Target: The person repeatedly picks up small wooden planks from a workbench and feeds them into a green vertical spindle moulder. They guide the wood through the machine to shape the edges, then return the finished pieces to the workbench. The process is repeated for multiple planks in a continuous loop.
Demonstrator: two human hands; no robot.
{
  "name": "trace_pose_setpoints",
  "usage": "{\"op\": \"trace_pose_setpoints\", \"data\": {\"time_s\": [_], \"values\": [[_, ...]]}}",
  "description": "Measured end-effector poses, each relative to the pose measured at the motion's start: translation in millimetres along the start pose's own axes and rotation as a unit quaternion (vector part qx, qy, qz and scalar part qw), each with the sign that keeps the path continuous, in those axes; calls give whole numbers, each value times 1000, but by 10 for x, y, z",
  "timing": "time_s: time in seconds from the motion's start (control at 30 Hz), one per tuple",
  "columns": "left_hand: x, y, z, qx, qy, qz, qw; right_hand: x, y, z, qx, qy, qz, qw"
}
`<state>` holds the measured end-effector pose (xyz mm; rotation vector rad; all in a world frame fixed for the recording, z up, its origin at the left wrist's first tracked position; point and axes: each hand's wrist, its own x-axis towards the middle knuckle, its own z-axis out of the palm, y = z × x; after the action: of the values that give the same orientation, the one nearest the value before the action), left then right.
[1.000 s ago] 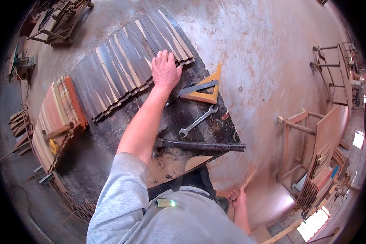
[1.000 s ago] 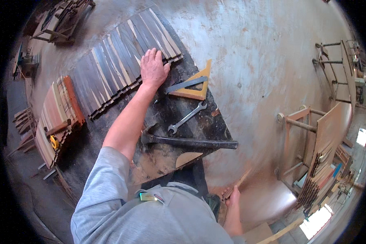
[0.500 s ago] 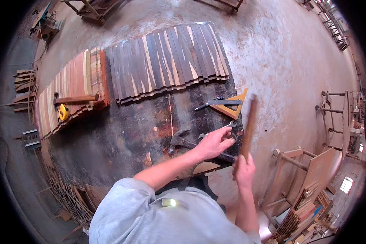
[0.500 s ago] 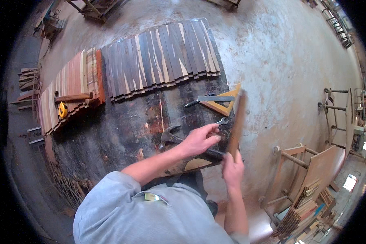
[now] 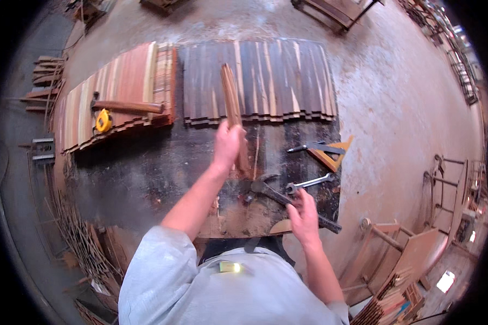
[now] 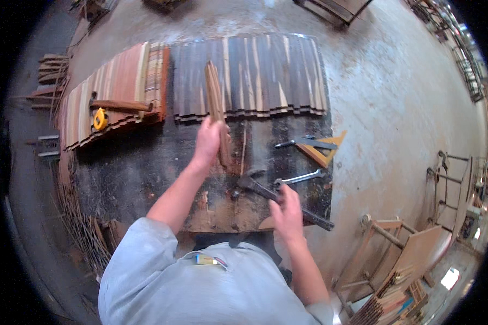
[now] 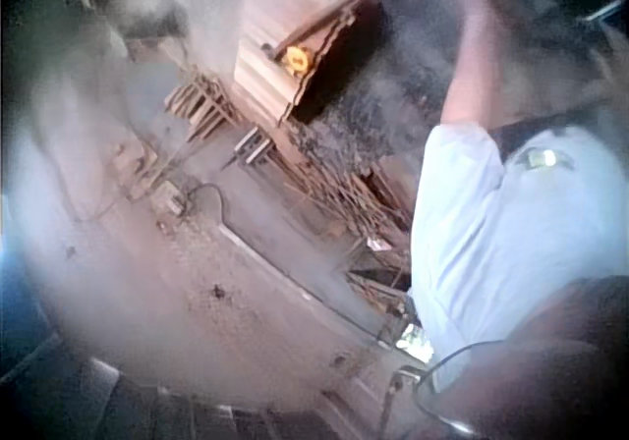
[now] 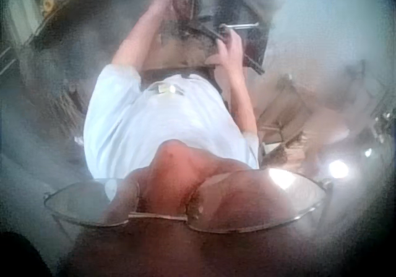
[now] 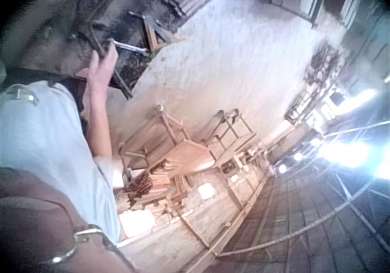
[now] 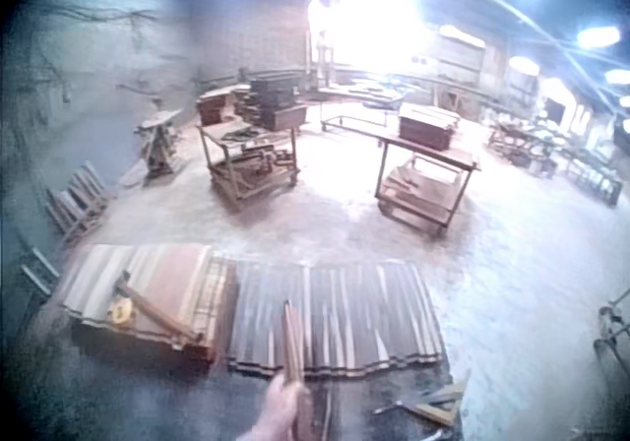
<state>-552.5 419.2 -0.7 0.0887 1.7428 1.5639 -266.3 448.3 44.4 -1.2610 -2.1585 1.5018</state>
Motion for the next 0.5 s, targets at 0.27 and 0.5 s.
{"op": "trace_pose_setpoints", "data": {"time_s": [0.27, 0.5], "values": [[1351, 413, -1000, 430, 254, 163, 851, -911, 862, -592, 77, 135, 291, 944], [1651, 450, -943, 501, 296, 130, 803, -1487, 1170, -672, 101, 188, 379, 901]]}}
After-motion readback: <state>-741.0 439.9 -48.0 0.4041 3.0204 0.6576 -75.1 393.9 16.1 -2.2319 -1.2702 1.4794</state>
